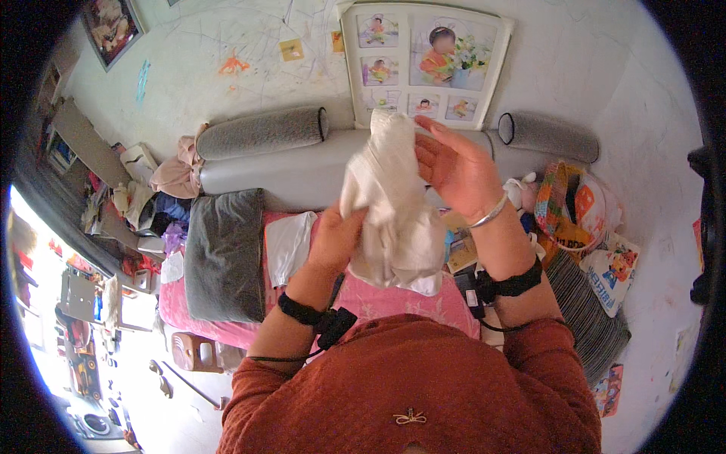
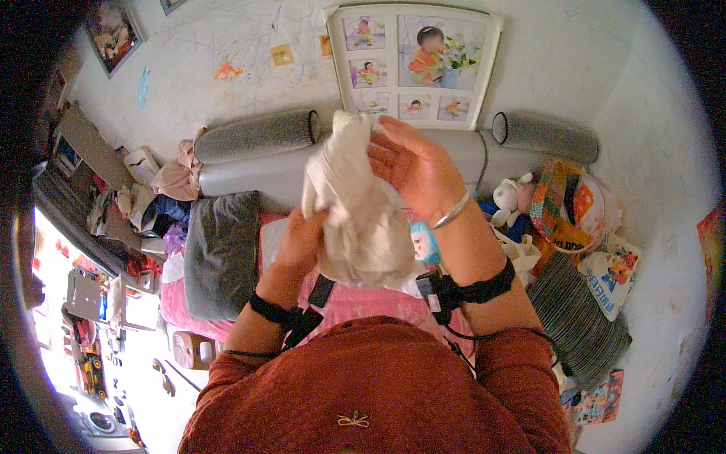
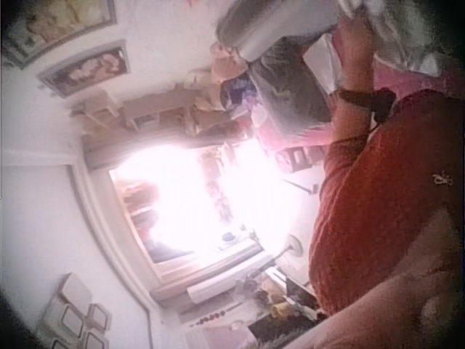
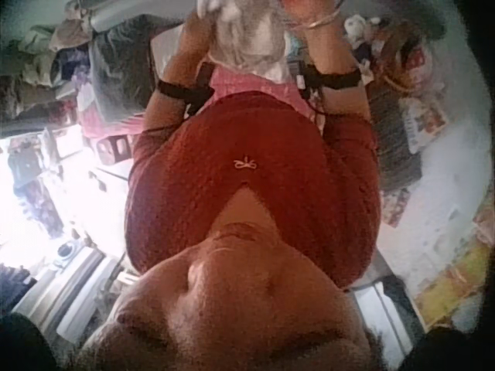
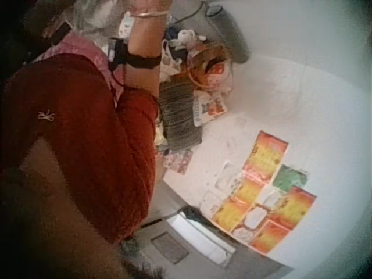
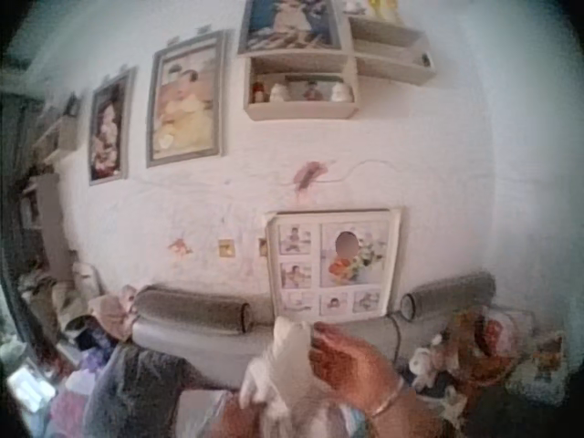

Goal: The person folds a pair of white shorts with orange trim and places them on a pink bedsheet. Then the person folds a white shirt and places it on the bed. The person then moves a blue plush toy and a plastic container, and opens a tote bag to retrieve a small plastic box containing markers.

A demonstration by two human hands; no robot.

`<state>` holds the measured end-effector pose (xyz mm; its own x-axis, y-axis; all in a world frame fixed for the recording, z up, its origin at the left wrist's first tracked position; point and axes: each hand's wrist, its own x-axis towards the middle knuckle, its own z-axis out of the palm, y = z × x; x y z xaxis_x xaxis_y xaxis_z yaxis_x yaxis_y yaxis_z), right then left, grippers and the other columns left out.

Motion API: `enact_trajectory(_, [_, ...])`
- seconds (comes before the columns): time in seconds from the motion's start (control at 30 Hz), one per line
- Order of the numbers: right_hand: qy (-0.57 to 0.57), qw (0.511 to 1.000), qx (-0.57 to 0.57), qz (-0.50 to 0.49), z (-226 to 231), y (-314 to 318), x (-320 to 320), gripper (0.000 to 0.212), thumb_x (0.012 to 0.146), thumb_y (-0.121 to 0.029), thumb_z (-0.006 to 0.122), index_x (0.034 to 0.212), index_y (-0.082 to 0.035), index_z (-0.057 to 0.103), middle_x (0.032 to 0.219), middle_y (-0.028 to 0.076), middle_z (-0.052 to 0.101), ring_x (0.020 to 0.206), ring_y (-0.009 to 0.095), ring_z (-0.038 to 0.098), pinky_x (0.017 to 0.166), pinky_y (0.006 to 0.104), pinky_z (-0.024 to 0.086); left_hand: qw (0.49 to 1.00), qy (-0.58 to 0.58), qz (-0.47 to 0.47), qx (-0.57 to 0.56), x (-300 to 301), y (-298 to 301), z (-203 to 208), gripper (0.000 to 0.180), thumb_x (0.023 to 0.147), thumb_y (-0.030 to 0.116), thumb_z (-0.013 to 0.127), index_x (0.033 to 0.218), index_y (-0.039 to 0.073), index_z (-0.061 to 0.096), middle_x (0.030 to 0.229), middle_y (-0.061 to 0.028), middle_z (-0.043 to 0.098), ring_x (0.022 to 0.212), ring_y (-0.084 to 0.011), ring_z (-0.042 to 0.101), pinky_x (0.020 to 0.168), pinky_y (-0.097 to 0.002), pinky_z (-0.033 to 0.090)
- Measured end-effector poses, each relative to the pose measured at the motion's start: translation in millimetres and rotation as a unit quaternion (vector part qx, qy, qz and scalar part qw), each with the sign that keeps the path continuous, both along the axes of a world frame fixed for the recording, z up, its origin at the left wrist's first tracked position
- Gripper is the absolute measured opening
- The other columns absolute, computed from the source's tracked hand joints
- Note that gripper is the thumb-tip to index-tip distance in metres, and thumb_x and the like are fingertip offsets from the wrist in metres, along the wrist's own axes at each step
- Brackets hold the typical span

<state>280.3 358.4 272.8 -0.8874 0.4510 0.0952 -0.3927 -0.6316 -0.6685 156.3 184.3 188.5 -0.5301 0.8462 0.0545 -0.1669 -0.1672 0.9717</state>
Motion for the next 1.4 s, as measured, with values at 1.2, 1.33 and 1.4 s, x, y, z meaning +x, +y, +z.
enact_trajectory(1.2, [-0.159, 0.957, -0.097, -0.224, -59.1, 36.9, 49.5, 0.038, 0.096, -0.033, 0.046, 0.119, -0.006, 0.059, 0.116, 0.01, 0.064, 0.103, 0.027, 0.062, 0.091, 0.0387, 0.049, 0.916, -0.372, 0.064, 0.134, -70.8, -57.5, -41.1, 0.055, 0.1, 0.046, 0.038, 0.134, 0.003, 0.046, 0.135, -0.0141, 0.051, 0.124, -0.0321, 0.048, 0.107, -0.0475, 0.036])
enact_trajectory(1.33, [-0.161, 0.955, -0.12, -0.219, -61.2, 30.3, 39.6, 0.039, 0.097, -0.033, 0.045, 0.121, -0.005, 0.057, 0.117, 0.011, 0.064, 0.102, 0.028, 0.062, 0.093, 0.0398, 0.049, 0.908, -0.372, 0.044, 0.186, -70.5, -56.5, -45.6, 0.056, 0.1, 0.046, 0.037, 0.136, 0.004, 0.043, 0.138, -0.0152, 0.048, 0.128, -0.0324, 0.045, 0.109, -0.0488, 0.033])
enact_trajectory(1.4, [-0.16, 0.957, -0.117, -0.21, -59.2, 25.2, 35.8, 0.039, 0.097, -0.033, 0.045, 0.121, -0.006, 0.057, 0.116, 0.011, 0.064, 0.102, 0.027, 0.062, 0.092, 0.0398, 0.049, 0.913, -0.361, 0.023, 0.188, -62.3, -55.3, -38.5, 0.056, 0.1, 0.046, 0.037, 0.137, 0.004, 0.043, 0.139, -0.0151, 0.047, 0.128, -0.0325, 0.044, 0.109, -0.048, 0.033])
